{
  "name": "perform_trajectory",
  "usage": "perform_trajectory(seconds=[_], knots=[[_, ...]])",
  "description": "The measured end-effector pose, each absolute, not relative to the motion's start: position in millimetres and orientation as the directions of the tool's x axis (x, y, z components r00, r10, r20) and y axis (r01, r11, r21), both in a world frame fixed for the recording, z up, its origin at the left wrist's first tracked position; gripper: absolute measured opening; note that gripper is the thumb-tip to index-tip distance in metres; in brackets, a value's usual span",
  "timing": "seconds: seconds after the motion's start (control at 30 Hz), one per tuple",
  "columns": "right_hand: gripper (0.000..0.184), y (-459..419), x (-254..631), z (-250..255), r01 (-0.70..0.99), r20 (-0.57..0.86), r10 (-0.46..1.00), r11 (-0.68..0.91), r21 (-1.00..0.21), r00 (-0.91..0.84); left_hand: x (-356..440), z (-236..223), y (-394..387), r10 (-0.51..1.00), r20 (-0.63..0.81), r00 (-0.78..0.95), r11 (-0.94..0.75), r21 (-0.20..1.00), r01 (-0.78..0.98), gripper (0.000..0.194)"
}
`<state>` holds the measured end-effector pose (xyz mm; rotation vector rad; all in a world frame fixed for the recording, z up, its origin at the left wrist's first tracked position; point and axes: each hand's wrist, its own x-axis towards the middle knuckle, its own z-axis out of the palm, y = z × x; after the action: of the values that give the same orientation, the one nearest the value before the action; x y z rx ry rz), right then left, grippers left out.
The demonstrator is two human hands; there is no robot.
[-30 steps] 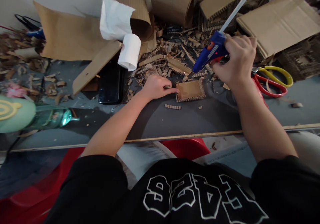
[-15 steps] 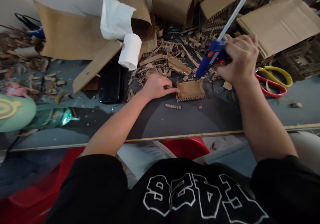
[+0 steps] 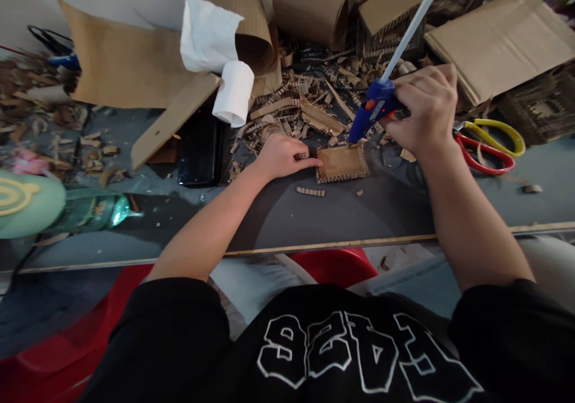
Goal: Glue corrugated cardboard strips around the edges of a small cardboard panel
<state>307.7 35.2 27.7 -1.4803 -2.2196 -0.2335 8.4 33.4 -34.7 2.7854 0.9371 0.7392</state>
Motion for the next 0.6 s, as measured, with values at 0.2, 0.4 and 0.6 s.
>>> perform_trajectory(seconds=[0.2,0.4,0.6], knots=[[0.033,36.7,311.3,26.2,0.898,0.502,0.780,0.440,-0.016,-0.374,7.7,-35.1,33.6,0.600,0.403,0.691,-0.799,0.257,0.543,0.074],[0.035,38.6,321.8,27.7,0.852,0.509,0.719,0.520,0.059,-0.473,8.9,-32.5,33.0,0.611,0.389,0.690,-0.792,0.278,0.544,0.077],[0.036,36.9,318.0,32.0,0.928,0.539,0.776,0.372,0.029,-0.328,9.4,-30.6,32.2,0.619,0.380,0.687,-0.786,0.305,0.538,0.075]])
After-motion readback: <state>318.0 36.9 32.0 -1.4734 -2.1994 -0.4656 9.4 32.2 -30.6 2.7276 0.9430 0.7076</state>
